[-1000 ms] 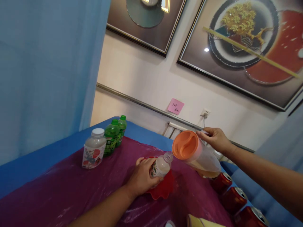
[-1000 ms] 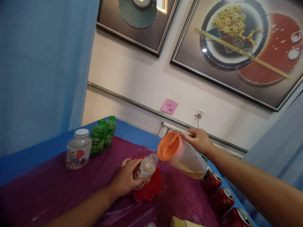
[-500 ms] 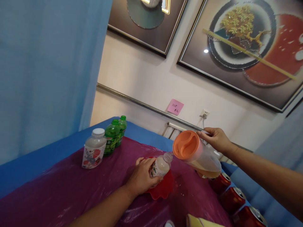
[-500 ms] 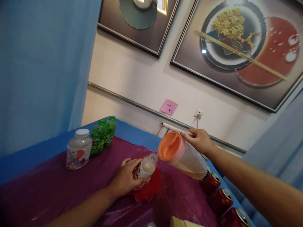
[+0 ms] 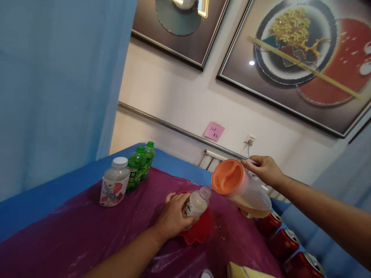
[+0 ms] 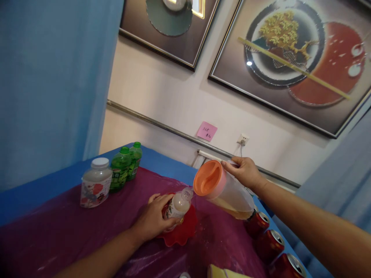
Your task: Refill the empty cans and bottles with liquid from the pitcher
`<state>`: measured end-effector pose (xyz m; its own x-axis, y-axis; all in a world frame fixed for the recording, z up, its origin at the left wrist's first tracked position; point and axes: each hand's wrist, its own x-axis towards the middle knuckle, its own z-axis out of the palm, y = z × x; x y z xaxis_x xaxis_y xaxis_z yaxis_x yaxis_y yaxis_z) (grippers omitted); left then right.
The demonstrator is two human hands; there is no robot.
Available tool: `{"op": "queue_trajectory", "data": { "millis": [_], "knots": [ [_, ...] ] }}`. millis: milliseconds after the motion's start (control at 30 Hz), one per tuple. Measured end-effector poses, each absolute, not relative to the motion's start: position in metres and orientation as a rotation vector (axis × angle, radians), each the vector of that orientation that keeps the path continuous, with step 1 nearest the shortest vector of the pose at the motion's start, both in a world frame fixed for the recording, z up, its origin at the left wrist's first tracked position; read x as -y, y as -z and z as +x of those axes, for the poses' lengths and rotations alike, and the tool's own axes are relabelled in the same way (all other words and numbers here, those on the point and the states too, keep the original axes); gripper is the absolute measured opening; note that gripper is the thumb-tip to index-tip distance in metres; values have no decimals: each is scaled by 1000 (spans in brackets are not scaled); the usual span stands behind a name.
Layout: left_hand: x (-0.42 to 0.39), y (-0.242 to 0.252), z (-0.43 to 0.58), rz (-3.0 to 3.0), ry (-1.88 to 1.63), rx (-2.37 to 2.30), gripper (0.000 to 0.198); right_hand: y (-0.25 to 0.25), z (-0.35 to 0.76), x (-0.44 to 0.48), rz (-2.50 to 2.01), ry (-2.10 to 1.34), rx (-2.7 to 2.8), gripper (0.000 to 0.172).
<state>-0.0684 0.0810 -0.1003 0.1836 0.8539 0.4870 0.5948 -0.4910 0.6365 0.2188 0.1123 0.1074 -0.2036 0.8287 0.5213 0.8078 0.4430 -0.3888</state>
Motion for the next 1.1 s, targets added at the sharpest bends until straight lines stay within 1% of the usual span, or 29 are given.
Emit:
{"op": "queue_trajectory", "data": {
  "millis": [133, 900, 1100],
  "knots": [
    [-81, 100, -69, 2147, -1200, -1366, 55, -109, 218, -111, -1367, -27, 2013, 60],
    [-81, 101, -68, 2155, -1204, -1353, 50, -112, 216, -108, -1410, -22, 2007, 58],
    [-79, 100, -69, 2132, -1193, -1359, 53, -113, 215, -108, -1426, -21, 2006, 58]
  ]
}}
